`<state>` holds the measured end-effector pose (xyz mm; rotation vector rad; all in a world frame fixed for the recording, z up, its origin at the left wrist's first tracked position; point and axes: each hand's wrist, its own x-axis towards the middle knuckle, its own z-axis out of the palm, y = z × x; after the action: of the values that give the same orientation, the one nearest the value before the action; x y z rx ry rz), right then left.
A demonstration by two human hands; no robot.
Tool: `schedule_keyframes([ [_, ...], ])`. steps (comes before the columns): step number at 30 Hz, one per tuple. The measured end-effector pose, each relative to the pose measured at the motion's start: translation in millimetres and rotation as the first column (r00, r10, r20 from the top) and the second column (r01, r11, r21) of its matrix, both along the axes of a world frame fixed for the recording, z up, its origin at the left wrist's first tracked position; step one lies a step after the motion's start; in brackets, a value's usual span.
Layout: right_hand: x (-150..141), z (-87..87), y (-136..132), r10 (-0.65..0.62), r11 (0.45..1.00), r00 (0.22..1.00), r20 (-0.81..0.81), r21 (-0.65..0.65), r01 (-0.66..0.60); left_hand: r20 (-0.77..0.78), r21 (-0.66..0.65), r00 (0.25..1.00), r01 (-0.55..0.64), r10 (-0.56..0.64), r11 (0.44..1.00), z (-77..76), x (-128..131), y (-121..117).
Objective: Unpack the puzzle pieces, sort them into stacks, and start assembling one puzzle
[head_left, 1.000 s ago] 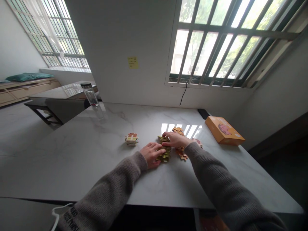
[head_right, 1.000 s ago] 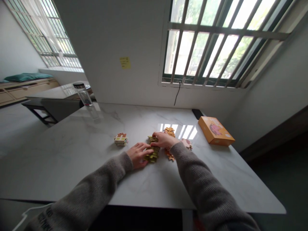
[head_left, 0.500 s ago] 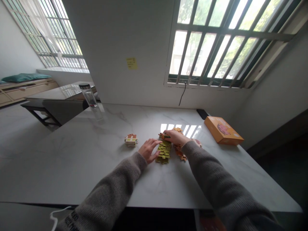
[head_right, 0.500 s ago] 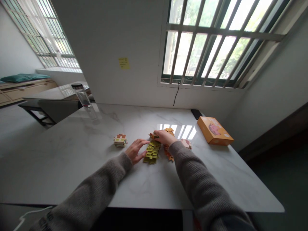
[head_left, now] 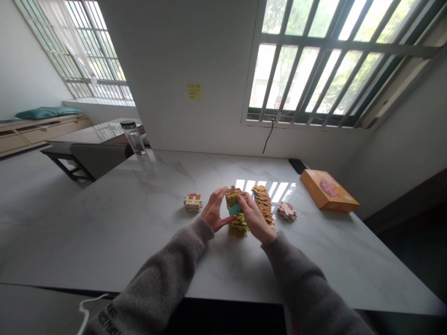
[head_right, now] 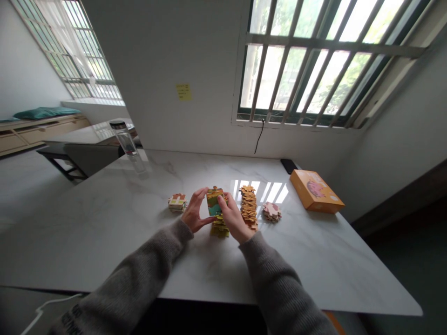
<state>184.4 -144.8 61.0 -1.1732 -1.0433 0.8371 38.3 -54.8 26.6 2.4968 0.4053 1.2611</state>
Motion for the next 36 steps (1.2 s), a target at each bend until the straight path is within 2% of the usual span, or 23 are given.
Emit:
schedule_keyframes([
  [8, -1, -2.5, -8, 0.025, 1.000, 1.000, -0.017, 0.010, -0.024, 0.042, -0.103, 0.996, 0.079, -0.075, 0.992, 3.7, -2, 0],
  [10, 1, -2.4, -9, 0.027, 0.999, 0.999, -0.040, 0.018, -0.026, 0.056, -0.169, 0.993, 0.108, -0.100, 0.980, 4.0, -2, -2],
  [12, 3, -3.0, -9, 0.022, 0.999, 0.999, -0.038, 0.032, -0.021, 0.076, -0.303, 0.988, 0.154, -0.137, 0.941, 4.8, -2, -4],
  [14, 6, -4.0, -9, 0.013, 0.999, 1.000, 0.022, 0.046, -0.014, 0.121, -0.492, 0.977, 0.211, -0.173, 0.845, 6.5, -2, -5],
  [17, 12, -5.7, -7, -0.010, 0.998, 0.976, 0.217, 0.061, -0.004, 0.205, -0.725, 0.965, 0.263, -0.165, 0.637, 9.4, 0, -4],
  [19, 16, -6.7, -7, -0.034, 0.997, 0.952, 0.306, 0.083, 0.009, 0.240, -0.801, 0.956, 0.292, -0.168, 0.523, 10.0, 1, -3],
  [22, 20, -7.5, -7, -0.126, 0.984, 0.919, 0.372, 0.165, 0.068, 0.298, -0.858, 0.945, 0.326, -0.132, 0.398, 7.3, 4, 0],
  [25, 22, -7.7, -8, -0.183, 0.962, 0.807, 0.561, 0.271, 0.029, 0.360, -0.891, 0.933, 0.339, 0.017, 0.302, 2.7, 7, 3],
  [28, 23, -8.4, -10, -0.153, 0.958, 0.678, 0.719, 0.276, -0.077, 0.383, -0.910, 0.917, 0.352, 0.115, 0.221, 0.3, 7, 4],
  [32, 26, -9.5, -10, -0.081, 0.971, 0.648, 0.757, 0.207, -0.121, 0.410, -0.908, 0.903, 0.391, 0.126, 0.153, 3.0, 2, 2],
  [36, 28, -9.4, -10, -0.063, 0.979, 0.617, 0.784, 0.169, -0.114, 0.384, -0.922, 0.917, 0.376, 0.103, 0.094, 8.2, -2, -1],
])
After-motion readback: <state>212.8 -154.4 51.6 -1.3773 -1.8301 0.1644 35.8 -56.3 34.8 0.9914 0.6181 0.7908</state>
